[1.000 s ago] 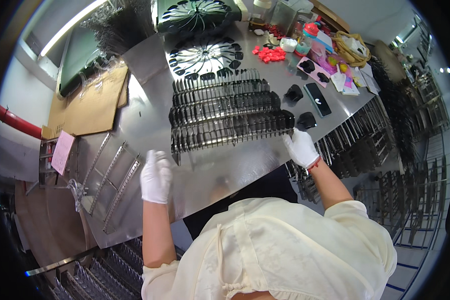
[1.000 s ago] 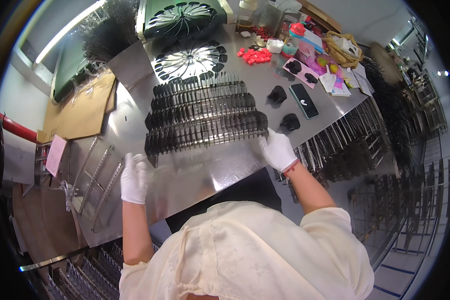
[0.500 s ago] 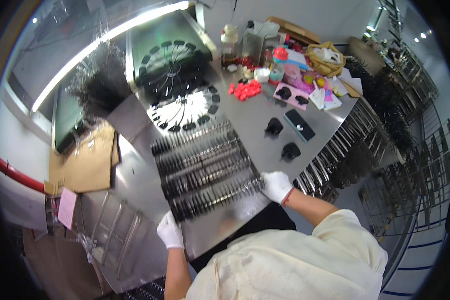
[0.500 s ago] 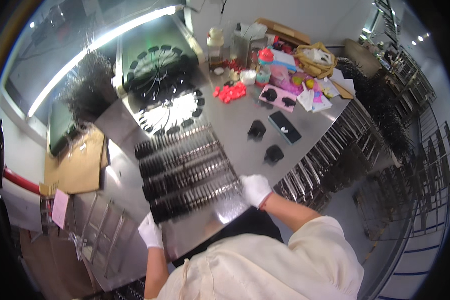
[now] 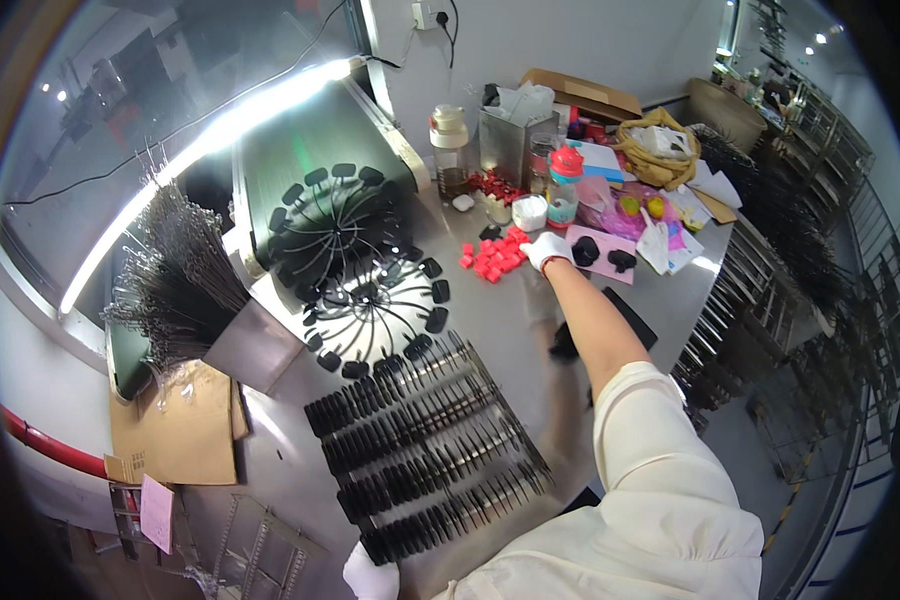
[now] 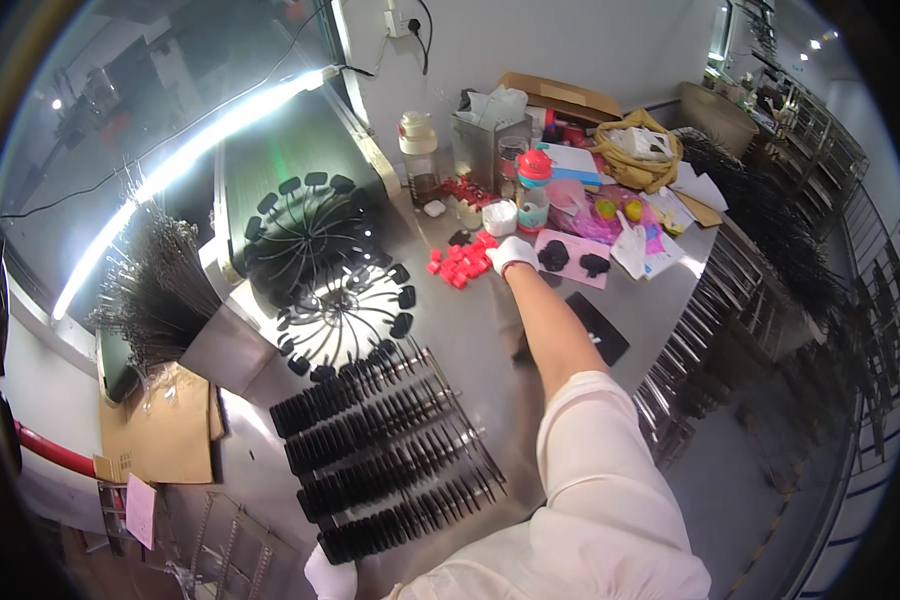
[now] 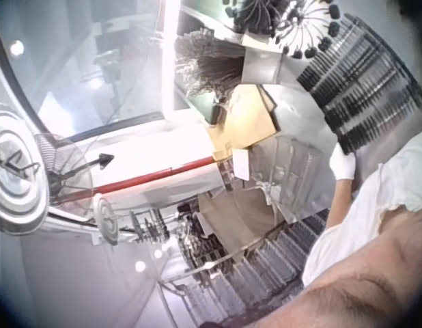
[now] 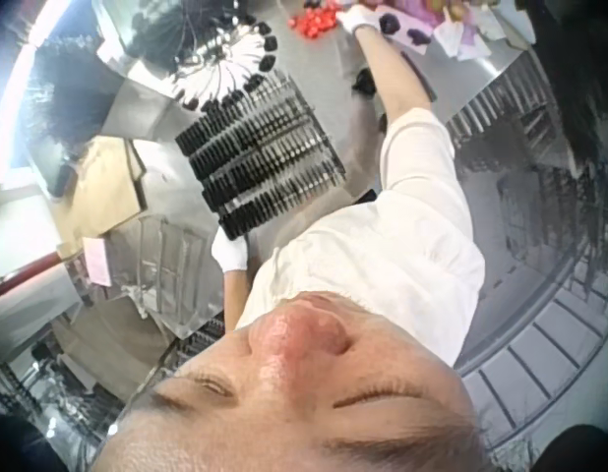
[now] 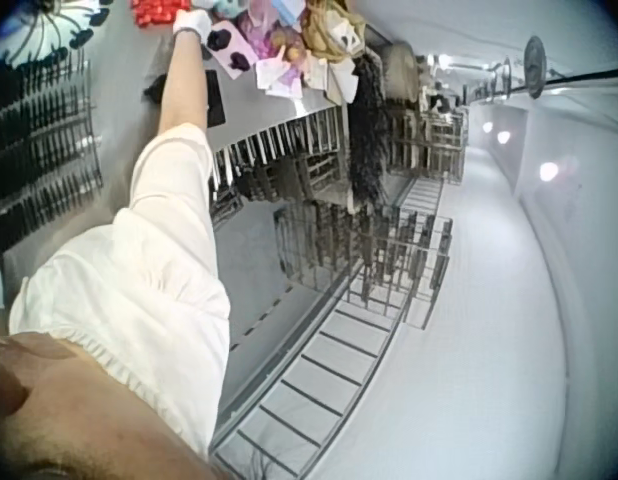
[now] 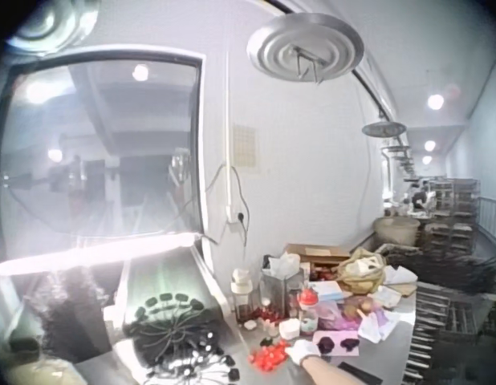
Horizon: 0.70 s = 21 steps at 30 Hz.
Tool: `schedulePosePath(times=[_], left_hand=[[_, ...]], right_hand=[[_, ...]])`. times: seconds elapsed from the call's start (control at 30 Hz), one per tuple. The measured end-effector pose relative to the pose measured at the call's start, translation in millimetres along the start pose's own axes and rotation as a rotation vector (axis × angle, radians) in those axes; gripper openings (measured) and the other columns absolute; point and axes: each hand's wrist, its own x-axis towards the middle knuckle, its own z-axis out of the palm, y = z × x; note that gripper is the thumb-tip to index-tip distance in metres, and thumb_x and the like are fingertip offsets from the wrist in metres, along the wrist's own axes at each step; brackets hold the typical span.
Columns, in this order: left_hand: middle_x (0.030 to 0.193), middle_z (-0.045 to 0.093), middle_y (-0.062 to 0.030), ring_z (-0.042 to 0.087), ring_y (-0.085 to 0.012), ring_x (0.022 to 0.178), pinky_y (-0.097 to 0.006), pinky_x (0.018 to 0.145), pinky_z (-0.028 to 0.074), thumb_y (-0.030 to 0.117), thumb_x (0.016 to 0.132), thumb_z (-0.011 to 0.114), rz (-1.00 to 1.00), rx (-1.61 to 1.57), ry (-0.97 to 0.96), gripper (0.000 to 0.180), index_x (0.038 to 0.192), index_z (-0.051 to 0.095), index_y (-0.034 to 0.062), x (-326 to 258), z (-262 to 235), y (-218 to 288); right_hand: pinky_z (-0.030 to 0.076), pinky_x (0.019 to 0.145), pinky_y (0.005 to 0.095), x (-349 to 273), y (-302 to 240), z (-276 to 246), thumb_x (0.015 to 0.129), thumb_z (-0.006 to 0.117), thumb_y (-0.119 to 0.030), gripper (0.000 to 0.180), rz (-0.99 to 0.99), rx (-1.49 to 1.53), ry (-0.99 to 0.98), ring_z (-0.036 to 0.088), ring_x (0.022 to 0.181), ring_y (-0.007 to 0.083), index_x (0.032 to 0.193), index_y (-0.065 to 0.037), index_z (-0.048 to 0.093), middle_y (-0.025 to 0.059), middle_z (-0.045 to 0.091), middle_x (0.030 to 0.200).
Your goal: The person assembles hair rollers by placing black plastic roller heads onto metal racks. They repeatedly pick up roller heads, align them on the rack, and then place the completed racks onto a larger metal shelving unit. The process is repetitive and involves handling multiple roller heads and racks.
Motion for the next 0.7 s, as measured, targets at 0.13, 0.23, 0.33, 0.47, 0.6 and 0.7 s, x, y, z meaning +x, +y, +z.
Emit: schedulePosePath(times=[0.13, 0.23, 0.33, 0.47, 0.6, 0.7], left_hand=[[0.108, 0.074, -0.0182, 0.072, -0.0357, 0.093, -0.045, 0.079, 0.056, 0.037, 0.100, 0.059, 0.130, 0.023, 0.080, 0.046, 0.137, 0.061, 0.0096, -8.6, -2.0, -18.7], [0.091, 0.075, -0.0174, 0.073, -0.0392, 0.083, -0.044, 0.075, 0.057, 0.018, 0.085, 0.074, 0.086, -0.297, 0.002, 0.068, 0.150, 0.050, 0.0168, 30.2, -13.8, 35.8], [0.101, 0.074, -0.0177, 0.074, -0.0373, 0.087, -0.042, 0.079, 0.057, 0.019, 0.087, 0.073, 0.116, -0.169, -0.095, 0.091, 0.163, 0.025, 0.0168, 26.0, -6.0, 0.4], [0.123, 0.070, -0.0193, 0.069, -0.0403, 0.109, -0.044, 0.092, 0.055, 0.016, 0.090, 0.070, 0.095, -0.183, -0.174, 0.083, 0.161, 0.026, 0.0097, 4.7, -33.4, 18.1], [0.102, 0.065, -0.0111, 0.064, -0.0232, 0.089, -0.037, 0.077, 0.051, 0.005, 0.086, 0.069, 0.219, -0.389, -0.430, 0.030, 0.113, 0.057, 0.0021, 29.2, -78.4, 59.4], [0.064, 0.057, -0.0078, 0.049, -0.0135, 0.044, -0.028, 0.038, 0.031, -0.002, 0.082, 0.063, -0.313, -0.651, -0.599, 0.005, 0.080, 0.063, 0.0020, 51.4, -126.7, 120.6]], right_hand=[[0.055, 0.099, 0.0437, 21.1, -21.5, 27.0, 0.080, 0.077, -0.052, 0.060, 0.083, 0.016, -0.075, 0.067, 0.118, 0.0386, 0.118, -0.005, 0.075, 0.0261, 0.068, 0.127], [0.056, 0.097, 0.0440, 62.7, 51.2, 18.3, 0.080, 0.078, -0.046, 0.055, 0.132, -0.026, -0.012, 0.067, 0.118, 0.0385, 0.118, -0.006, 0.075, 0.0254, 0.068, 0.126], [0.055, 0.076, 0.0379, 0.5, 10.3, 11.3, 0.093, 0.071, -0.032, 0.034, -0.099, 0.296, 0.020, 0.071, 0.088, 0.0271, 0.111, -0.003, 0.073, 0.0167, 0.074, 0.099], [0.043, 0.060, 0.0219, -201.5, -23.9, -86.0, 0.103, 0.063, -0.018, 0.019, -0.340, 1.177, -0.121, 0.055, 0.067, 0.0054, 0.114, -0.004, 0.067, -0.0013, 0.064, 0.084], [0.054, 0.071, 0.0295, -395.7, 40.9, -96.4, 0.089, 0.072, 0.000, 0.023, -0.598, 1.116, 0.168, 0.067, 0.078, 0.0156, 0.112, -0.003, 0.070, 0.0059, 0.069, 0.090], [0.056, 0.076, 0.0371, -455.1, 28.0, -65.6, 0.090, 0.072, -0.002, 0.022, -0.808, 0.905, 0.214, 0.071, 0.086, 0.0309, 0.111, -0.006, 0.069, 0.0146, 0.071, 0.101]])
